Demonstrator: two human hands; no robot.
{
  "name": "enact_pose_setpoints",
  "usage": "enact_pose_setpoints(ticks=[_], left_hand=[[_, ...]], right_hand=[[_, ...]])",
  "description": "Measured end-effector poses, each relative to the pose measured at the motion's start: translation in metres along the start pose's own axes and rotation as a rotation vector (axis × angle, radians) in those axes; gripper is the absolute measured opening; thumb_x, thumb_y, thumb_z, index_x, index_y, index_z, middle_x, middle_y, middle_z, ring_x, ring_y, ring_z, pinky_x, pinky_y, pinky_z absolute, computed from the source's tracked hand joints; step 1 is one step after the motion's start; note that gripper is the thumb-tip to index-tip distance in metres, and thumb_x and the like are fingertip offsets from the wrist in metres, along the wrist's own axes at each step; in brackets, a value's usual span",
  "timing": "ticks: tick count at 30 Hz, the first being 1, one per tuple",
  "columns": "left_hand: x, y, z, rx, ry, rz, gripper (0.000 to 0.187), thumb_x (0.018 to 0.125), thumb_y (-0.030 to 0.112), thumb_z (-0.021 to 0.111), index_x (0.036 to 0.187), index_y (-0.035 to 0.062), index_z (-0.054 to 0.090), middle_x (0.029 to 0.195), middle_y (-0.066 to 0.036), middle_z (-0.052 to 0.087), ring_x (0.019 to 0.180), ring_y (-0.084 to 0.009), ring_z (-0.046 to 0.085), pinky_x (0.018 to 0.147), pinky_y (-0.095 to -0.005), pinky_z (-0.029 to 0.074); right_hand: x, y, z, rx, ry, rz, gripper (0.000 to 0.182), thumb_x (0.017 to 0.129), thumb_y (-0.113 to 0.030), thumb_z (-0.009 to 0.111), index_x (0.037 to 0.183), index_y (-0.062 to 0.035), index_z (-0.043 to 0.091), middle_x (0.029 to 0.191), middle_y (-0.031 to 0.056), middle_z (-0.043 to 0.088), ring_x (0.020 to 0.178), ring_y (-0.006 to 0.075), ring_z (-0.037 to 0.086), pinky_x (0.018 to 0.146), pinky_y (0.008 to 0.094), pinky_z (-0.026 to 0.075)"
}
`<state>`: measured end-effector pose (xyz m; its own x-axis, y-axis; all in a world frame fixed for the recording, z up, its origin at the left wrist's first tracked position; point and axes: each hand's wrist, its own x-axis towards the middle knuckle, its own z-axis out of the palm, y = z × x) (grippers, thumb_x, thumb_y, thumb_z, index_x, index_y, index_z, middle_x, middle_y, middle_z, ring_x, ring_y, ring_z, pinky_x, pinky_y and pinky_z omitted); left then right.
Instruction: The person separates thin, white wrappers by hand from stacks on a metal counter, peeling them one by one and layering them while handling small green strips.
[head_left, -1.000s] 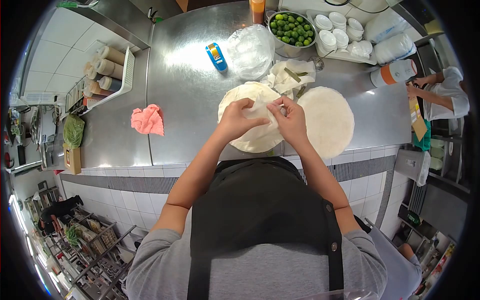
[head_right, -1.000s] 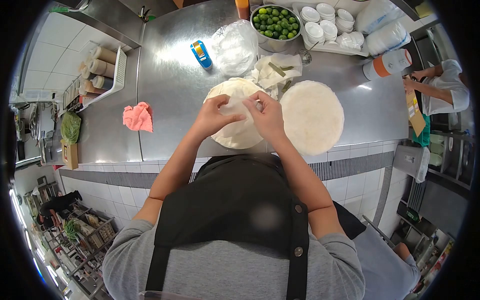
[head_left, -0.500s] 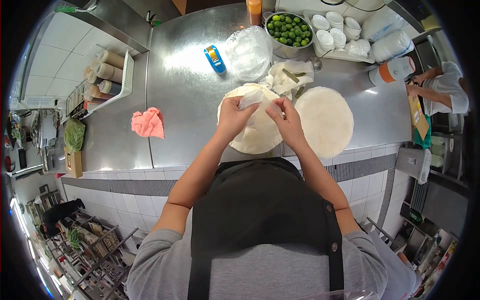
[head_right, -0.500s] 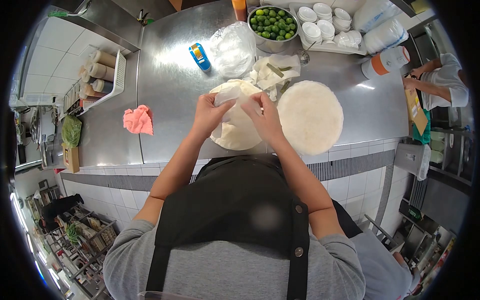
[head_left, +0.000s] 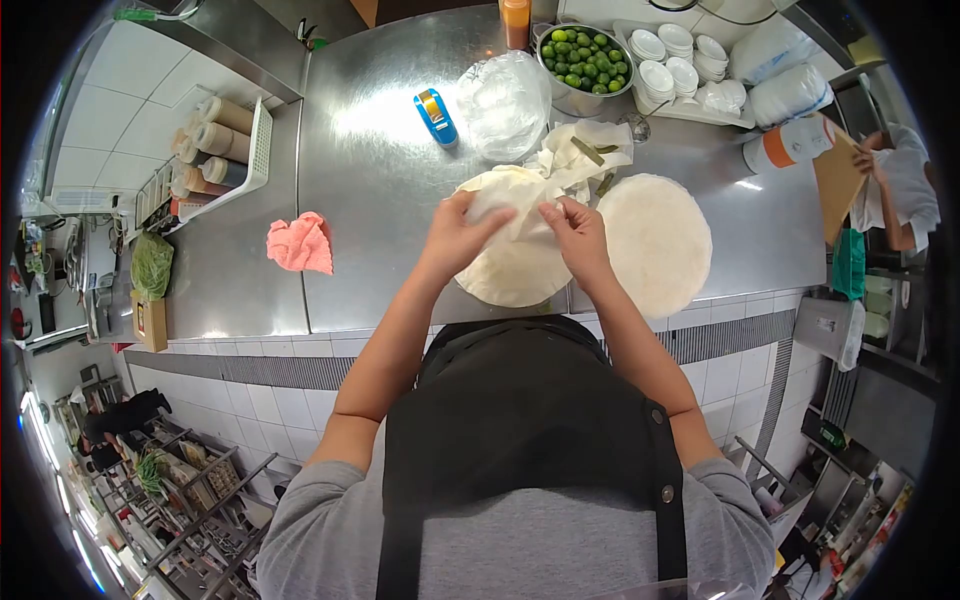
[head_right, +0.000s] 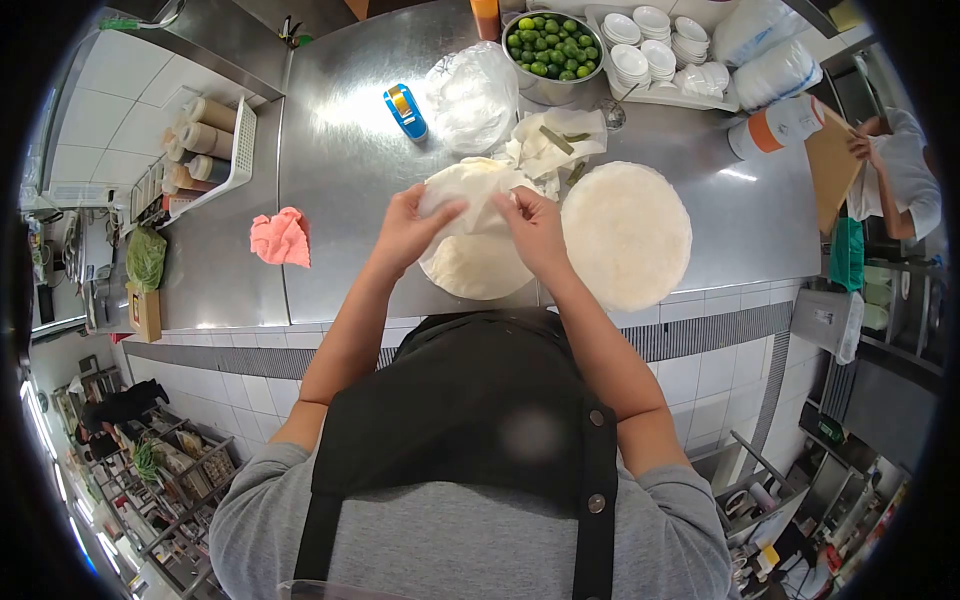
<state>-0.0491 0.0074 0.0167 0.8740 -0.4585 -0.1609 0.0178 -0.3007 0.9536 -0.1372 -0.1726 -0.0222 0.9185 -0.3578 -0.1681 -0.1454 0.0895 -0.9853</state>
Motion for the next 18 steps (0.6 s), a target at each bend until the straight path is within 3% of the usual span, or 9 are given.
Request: enact_pose_setpoints(ticks=[3, 6, 7, 9, 12, 16, 18], left_hand=[[-0.001, 0.014, 0.007, -0.016, -0.029, 0.164, 0.043, 0.077, 0.024, 0.086, 0.103, -0.0059, 0.071, 0.089, -0.013, 0.074, 0.078, -0.0150, 0.069, 0.070, -0.0331, 0.056], [0.005, 0.008, 0.010, 0.004, -0.034, 0.058, 0.041, 0.074, 0.024, 0.088, 0.097, -0.0051, 0.073, 0.081, -0.010, 0.073, 0.069, -0.0128, 0.066, 0.063, -0.0296, 0.054], [0.006, 0.008, 0.009, 0.004, -0.036, 0.057, 0.041, 0.074, 0.024, 0.088, 0.097, -0.0051, 0.073, 0.081, -0.010, 0.073, 0.069, -0.0128, 0.066, 0.063, -0.0296, 0.054], [0.008, 0.011, 0.004, -0.050, -0.086, -0.164, 0.026, 0.078, 0.014, 0.084, 0.093, -0.0039, 0.073, 0.074, -0.004, 0.070, 0.064, -0.0068, 0.062, 0.056, -0.0239, 0.049], [0.015, 0.003, -0.004, -0.129, -0.016, -0.158, 0.020, 0.082, 0.013, 0.080, 0.090, -0.0040, 0.074, 0.072, -0.003, 0.069, 0.060, -0.0054, 0.060, 0.052, -0.0225, 0.046], [0.011, 0.010, 0.004, -0.136, -0.036, -0.191, 0.021, 0.086, 0.015, 0.076, 0.093, -0.0046, 0.074, 0.073, -0.004, 0.070, 0.061, -0.0064, 0.061, 0.053, -0.0230, 0.048], [0.011, 0.006, 0.012, -0.202, -0.007, -0.044, 0.025, 0.084, 0.020, 0.078, 0.092, -0.0039, 0.076, 0.068, -0.003, 0.068, 0.057, -0.0041, 0.055, 0.049, -0.0238, 0.042]], right_hand=[[-0.001, 0.004, 0.003, 0.047, -0.042, -0.058, 0.039, 0.097, -0.019, 0.066, 0.065, -0.0066, 0.047, 0.064, -0.0103, 0.035, 0.061, 0.0014, 0.029, 0.053, 0.0238, 0.024], [-0.003, -0.001, 0.001, 0.003, -0.112, -0.081, 0.029, 0.097, -0.015, 0.066, 0.071, -0.0069, 0.056, 0.068, -0.0100, 0.045, 0.065, 0.0010, 0.035, 0.057, 0.0228, 0.029], [-0.004, -0.005, 0.001, 0.011, -0.102, -0.108, 0.033, 0.096, -0.014, 0.065, 0.068, -0.0067, 0.050, 0.066, -0.0099, 0.040, 0.063, 0.0014, 0.032, 0.055, 0.0236, 0.026], [-0.004, -0.007, -0.002, 0.017, -0.089, -0.137, 0.038, 0.096, -0.014, 0.065, 0.065, -0.0066, 0.043, 0.064, -0.0097, 0.035, 0.062, 0.0019, 0.029, 0.053, 0.0244, 0.024], [-0.005, 0.003, -0.008, 0.060, 0.002, -0.096, 0.042, 0.095, -0.012, 0.065, 0.064, -0.0071, 0.038, 0.064, -0.0086, 0.035, 0.062, 0.0021, 0.030, 0.054, 0.0242, 0.024], [-0.011, 0.006, 0.005, 0.169, 0.051, -0.071, 0.038, 0.090, -0.013, 0.073, 0.068, -0.0071, 0.043, 0.070, -0.0056, 0.049, 0.061, 0.0018, 0.036, 0.056, 0.0217, 0.032], [-0.012, -0.009, 0.014, 0.272, 0.052, -0.049, 0.035, 0.088, -0.014, 0.076, 0.071, -0.0069, 0.046, 0.073, -0.0040, 0.055, 0.061, 0.0019, 0.039, 0.057, 0.0210, 0.036]])
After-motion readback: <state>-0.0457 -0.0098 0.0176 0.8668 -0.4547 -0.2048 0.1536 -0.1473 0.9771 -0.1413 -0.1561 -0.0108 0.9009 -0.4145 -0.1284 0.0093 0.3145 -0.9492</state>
